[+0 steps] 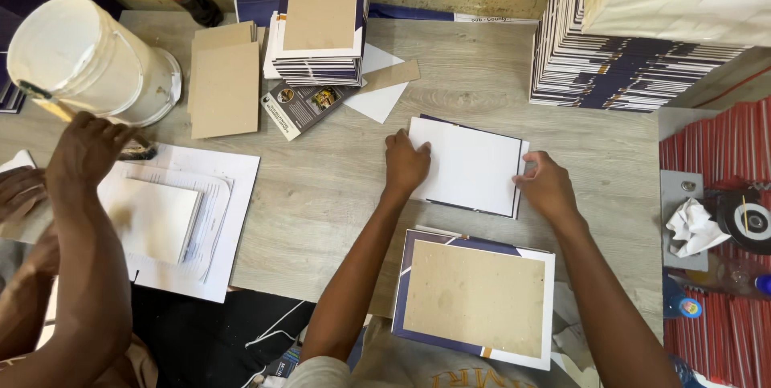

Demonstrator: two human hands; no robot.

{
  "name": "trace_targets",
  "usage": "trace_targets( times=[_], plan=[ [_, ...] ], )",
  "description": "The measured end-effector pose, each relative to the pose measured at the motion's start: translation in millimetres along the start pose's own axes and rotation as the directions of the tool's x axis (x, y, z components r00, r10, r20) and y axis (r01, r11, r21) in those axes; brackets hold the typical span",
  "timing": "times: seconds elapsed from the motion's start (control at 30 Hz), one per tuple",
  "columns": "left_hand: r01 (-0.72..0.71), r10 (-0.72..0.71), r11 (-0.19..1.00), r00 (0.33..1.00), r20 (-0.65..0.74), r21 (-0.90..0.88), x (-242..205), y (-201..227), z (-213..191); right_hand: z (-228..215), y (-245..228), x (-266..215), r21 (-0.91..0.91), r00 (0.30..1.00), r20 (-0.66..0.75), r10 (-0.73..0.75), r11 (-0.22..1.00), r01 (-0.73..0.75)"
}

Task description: The person inserts white paper sheets into book covers and wipes the surfaces with a cloth. They repeatedly pick up covers, place sheets inside, and smooth the contents before stacking the finished books on the table.

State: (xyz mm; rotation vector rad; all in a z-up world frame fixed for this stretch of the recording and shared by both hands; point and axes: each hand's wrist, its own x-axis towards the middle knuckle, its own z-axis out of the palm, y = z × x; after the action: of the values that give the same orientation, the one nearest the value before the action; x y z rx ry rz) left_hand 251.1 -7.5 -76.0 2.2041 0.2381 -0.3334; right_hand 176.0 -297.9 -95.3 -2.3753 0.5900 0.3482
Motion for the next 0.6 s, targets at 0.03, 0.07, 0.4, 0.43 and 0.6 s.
trace_targets(
  times=[0.03,0.07,0.4,0.43,0.6],
  plan=[
    [0.036,-0.036,0.998,0.999,0.012,-0.06,0,-3,1,4,7,0,0.024,0.999,-0.006,0.042,0.999,-0.042],
    [0.074,-0.071,0.99,0.997,0.025,-0.119,-1,-6,3,8,15,-1,0.049,0.996,-0.012,0.084,0.995,-0.083],
    [0.214,-0.105,0.83,0.967,0.232,-0.515,-49,41,-30,-36,-41,-72,0.271,0.998,0.063,0.025,0.962,-0.041],
    [0.132,0.039,0.776,0.966,0.256,-0.617,-46,33,-25,-40,-51,-83,0.453,0.997,0.072,-0.002,0.891,-0.031],
    [-0.234,0.387,0.782,0.909,0.156,-0.577,-72,60,-53,-61,-61,-97,0.561,0.996,-0.005,-0.085,0.825,0.074]
  ],
)
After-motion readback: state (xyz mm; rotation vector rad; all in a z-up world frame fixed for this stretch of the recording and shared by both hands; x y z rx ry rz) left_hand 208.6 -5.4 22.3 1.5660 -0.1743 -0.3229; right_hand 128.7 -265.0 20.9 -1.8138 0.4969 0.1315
